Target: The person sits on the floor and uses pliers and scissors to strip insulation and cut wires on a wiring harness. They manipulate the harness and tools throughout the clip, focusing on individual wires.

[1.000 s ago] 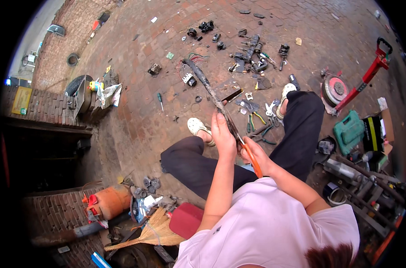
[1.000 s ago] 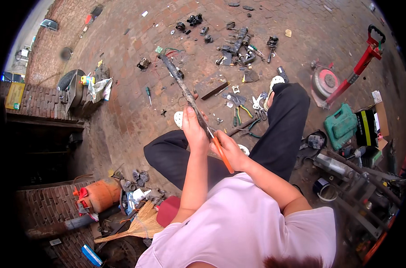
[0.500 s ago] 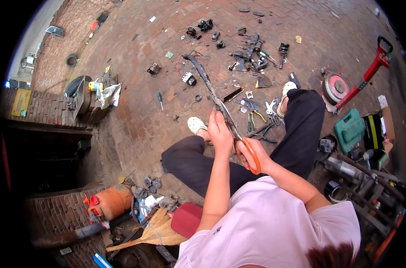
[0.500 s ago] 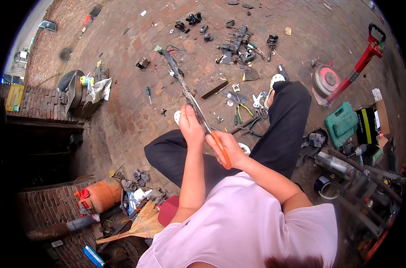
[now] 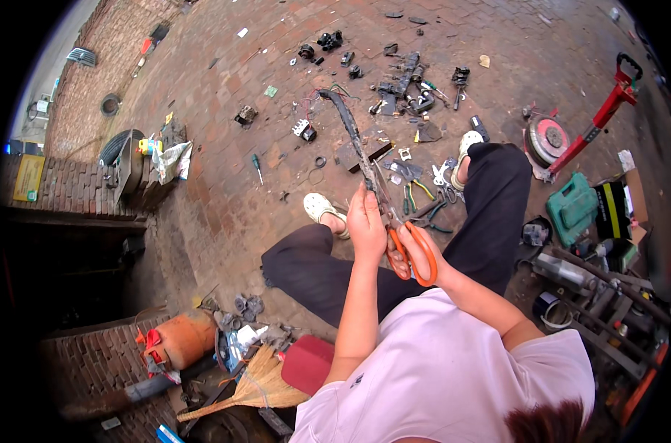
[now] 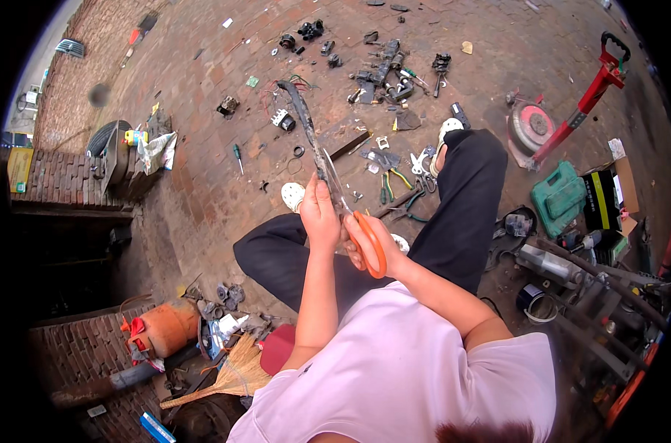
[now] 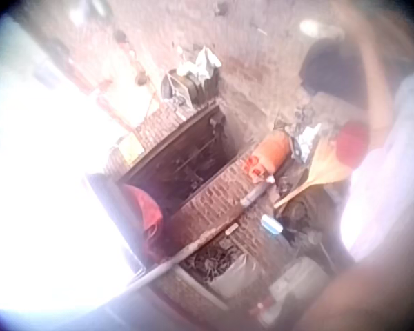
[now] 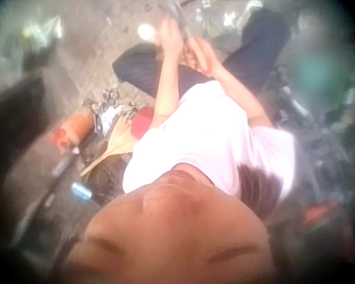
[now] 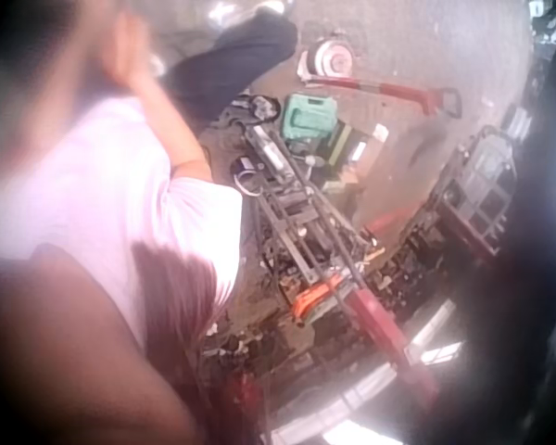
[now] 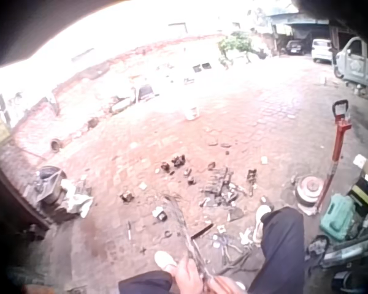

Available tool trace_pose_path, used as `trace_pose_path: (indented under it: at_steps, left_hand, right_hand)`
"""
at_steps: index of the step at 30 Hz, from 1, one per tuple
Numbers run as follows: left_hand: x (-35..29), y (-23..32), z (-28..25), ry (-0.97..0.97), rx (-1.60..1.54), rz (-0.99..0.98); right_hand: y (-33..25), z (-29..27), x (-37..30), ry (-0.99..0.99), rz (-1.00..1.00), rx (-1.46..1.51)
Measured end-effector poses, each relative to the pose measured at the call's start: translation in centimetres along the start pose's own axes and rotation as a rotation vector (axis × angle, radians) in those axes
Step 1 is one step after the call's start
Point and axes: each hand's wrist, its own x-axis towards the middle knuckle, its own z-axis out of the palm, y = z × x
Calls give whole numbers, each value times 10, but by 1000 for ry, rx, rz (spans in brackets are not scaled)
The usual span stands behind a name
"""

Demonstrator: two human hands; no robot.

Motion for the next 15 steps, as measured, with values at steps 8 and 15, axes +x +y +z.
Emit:
trace_pose_path:
  at_steps: [8,15]
  left_hand:
    - [-7,4,-2,-25,170,218]
    - [-4,16,-12,-63,439,306]
  right_hand:
    - [-15,-3,16,74,-67,-11]
    - [-5,-7,25,123,-84,-117]
